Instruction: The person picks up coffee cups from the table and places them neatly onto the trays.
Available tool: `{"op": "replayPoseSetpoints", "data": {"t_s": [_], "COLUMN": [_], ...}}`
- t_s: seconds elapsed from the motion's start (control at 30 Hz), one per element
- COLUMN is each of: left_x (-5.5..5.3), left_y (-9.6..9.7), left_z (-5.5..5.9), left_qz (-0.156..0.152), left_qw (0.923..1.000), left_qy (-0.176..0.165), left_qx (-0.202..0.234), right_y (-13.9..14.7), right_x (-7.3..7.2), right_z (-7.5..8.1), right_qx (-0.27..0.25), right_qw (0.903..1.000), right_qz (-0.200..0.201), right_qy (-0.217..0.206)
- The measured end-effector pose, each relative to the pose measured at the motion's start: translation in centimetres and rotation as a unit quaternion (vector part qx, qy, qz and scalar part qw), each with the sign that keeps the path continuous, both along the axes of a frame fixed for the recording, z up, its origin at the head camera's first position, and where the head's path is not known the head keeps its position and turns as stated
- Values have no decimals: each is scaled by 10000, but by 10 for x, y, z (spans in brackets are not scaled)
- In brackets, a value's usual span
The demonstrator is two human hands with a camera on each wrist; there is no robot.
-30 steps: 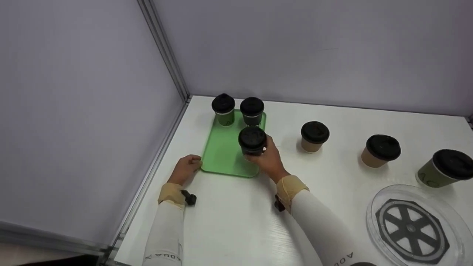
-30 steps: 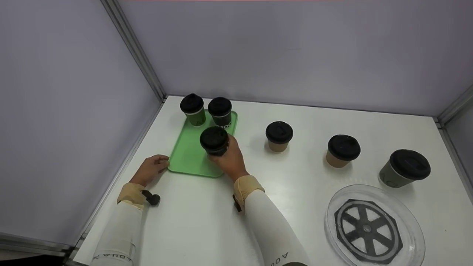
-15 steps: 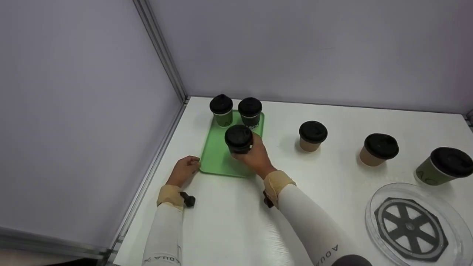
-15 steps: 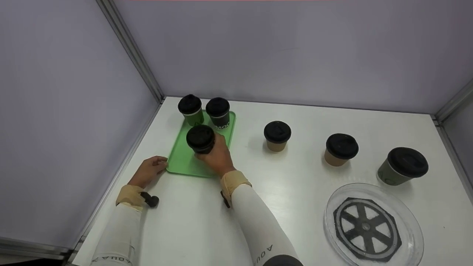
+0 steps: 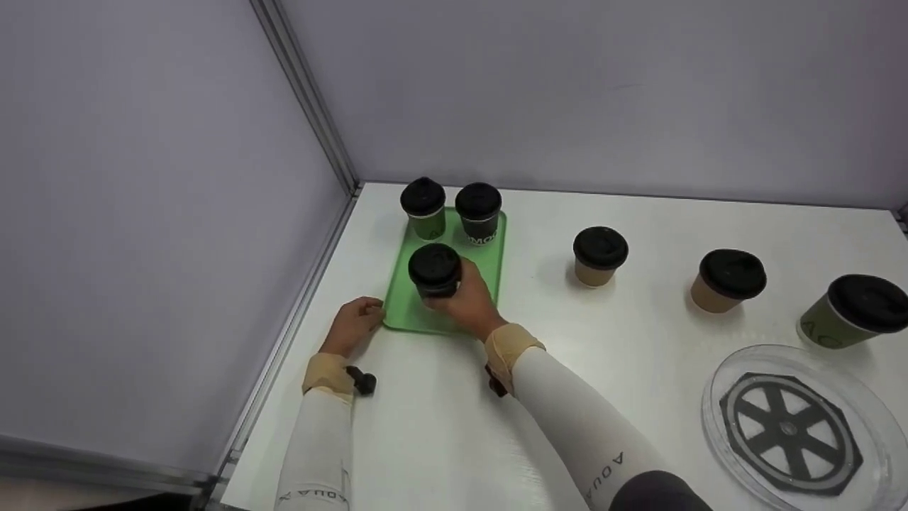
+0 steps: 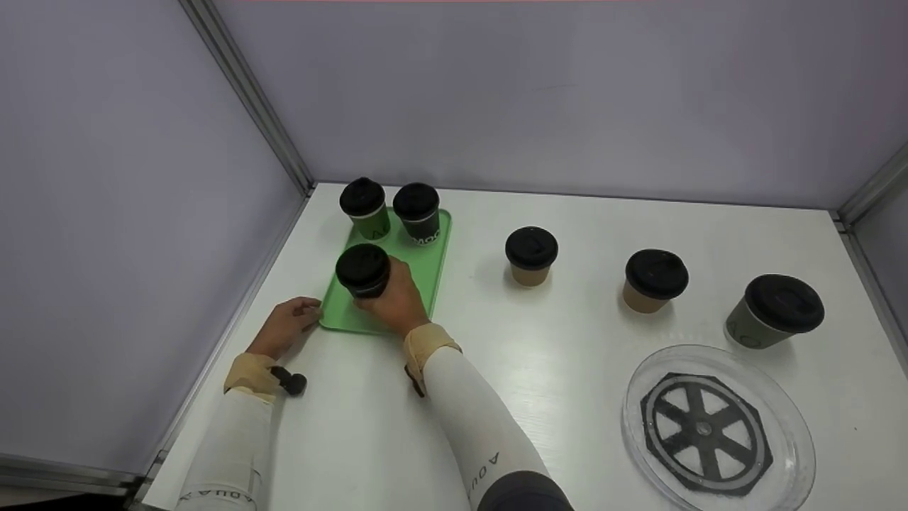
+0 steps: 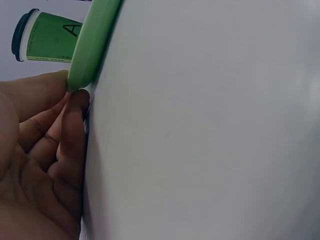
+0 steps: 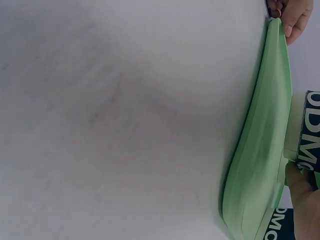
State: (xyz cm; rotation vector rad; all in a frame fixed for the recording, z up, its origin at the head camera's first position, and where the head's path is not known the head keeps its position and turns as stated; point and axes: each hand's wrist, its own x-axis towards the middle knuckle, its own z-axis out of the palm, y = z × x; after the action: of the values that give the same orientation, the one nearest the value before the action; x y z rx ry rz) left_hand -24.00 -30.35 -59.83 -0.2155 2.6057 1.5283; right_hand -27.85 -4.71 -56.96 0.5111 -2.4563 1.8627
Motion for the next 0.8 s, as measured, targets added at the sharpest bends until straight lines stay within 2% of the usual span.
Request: {"op": "replayPoseSetpoints", "data": {"t_s": [0.23, 0.47, 0.57, 0.8], "left_x": [0, 1, 2, 2], "left_y": [1, 0, -1, 3], "left_z": [1, 4, 3, 3], "left_qz": [-14, 73, 82, 62], "left_qw": [9999, 9996, 9996, 9995], "left_qy": [4, -24, -48, -32], "left_qx": [-164, -270, -254, -305], "right_y": [-17, -36, -40, -43], "right_x": [4, 0, 1, 4], "right_z": [0, 0, -2, -6], "right_qx": [33, -186, -91, 42], "right_qw": [9998, 9986, 9985, 9997], "right_qz": [1, 300, 327, 210], "right_qy": [-192, 395, 425, 65]}}
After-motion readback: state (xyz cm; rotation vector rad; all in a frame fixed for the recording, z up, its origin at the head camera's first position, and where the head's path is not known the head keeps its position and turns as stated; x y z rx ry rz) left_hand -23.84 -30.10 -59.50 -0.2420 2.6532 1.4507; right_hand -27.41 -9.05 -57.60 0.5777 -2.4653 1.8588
